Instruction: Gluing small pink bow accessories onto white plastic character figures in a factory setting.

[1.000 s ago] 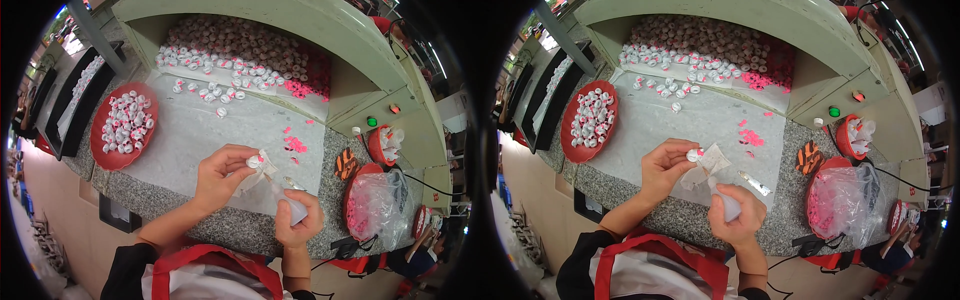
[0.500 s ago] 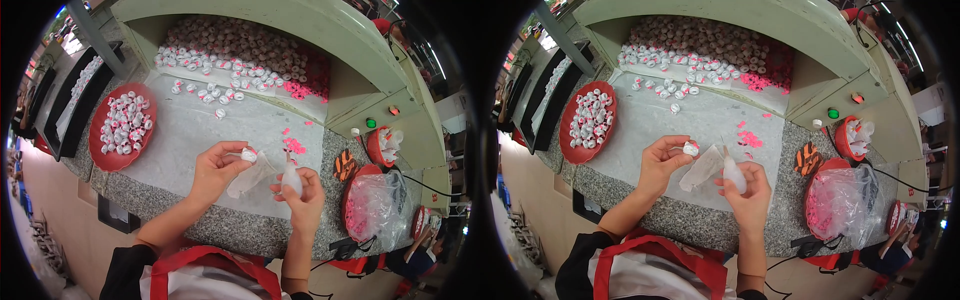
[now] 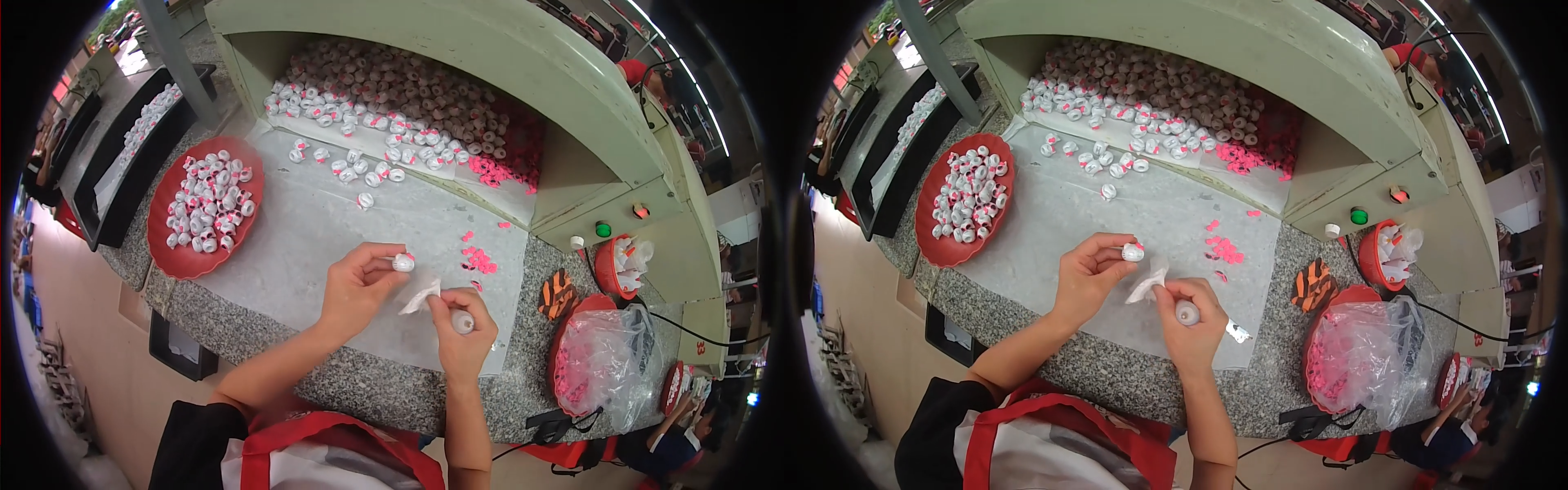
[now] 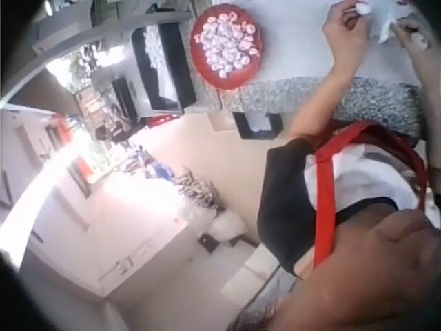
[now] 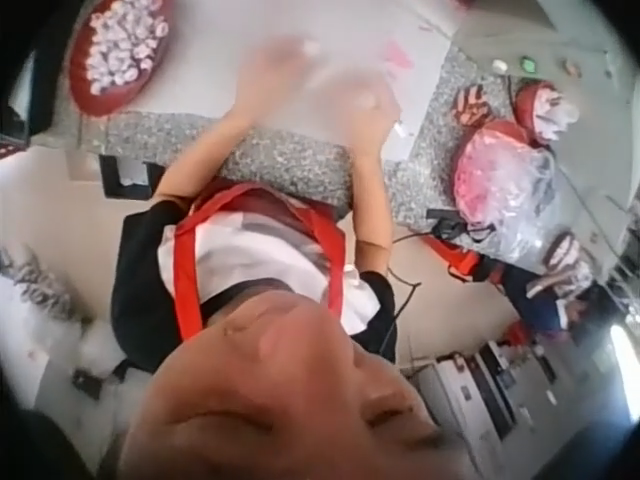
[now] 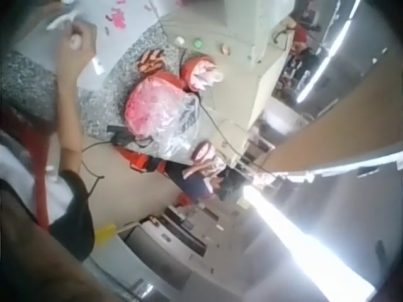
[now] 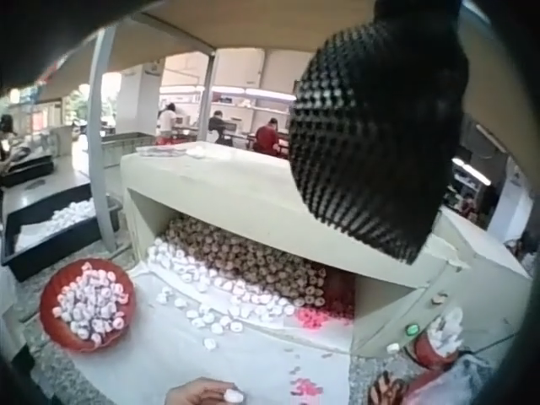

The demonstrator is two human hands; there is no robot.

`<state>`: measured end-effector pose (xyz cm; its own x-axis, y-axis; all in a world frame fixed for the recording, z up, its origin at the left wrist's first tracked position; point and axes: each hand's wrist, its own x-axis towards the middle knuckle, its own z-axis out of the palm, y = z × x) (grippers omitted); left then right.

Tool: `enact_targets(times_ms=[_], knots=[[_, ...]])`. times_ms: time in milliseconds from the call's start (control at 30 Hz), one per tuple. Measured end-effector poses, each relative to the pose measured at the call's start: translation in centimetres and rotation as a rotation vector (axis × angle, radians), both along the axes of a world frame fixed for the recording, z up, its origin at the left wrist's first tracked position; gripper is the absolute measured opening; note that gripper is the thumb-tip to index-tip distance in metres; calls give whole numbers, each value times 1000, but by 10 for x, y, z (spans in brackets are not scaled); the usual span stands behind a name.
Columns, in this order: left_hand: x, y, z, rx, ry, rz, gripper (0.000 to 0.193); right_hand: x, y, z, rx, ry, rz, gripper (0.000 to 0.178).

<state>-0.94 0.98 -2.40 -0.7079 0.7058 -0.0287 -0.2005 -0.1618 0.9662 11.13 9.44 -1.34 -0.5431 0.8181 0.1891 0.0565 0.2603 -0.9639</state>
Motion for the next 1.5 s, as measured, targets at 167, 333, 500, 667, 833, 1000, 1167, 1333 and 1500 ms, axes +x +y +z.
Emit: enact_targets(times_ms=[167,333,500,667,833,1000,1167,1333,1500], knots=[[11,-3,7,110,153,-120,31,-1,0,6,185,42,-2,10],[4,-8,9,203,129,-65,32,18,17,6,126,-335,11,19],[5,-9,14,187,54,-70,34,27,8,12,192,-203,92,38],[3,-11,12,167,175,-58,33,32,-11,37,-159,86,72,36],[5,-9,12,127,232,-52,33,34,-16,38,421,96,6,28],[7,-7,12,122,264,-39,33,29,-19,38,567,73,25,27],[9,-8,9,109,280,-59,33,28,-18,36,554,73,37,26],[10,-10,11,89,291,-62,32,28,-19,34,548,40,43,26],[11,-10,10,103,248,-68,32,27,-18,34,566,49,35,27]])
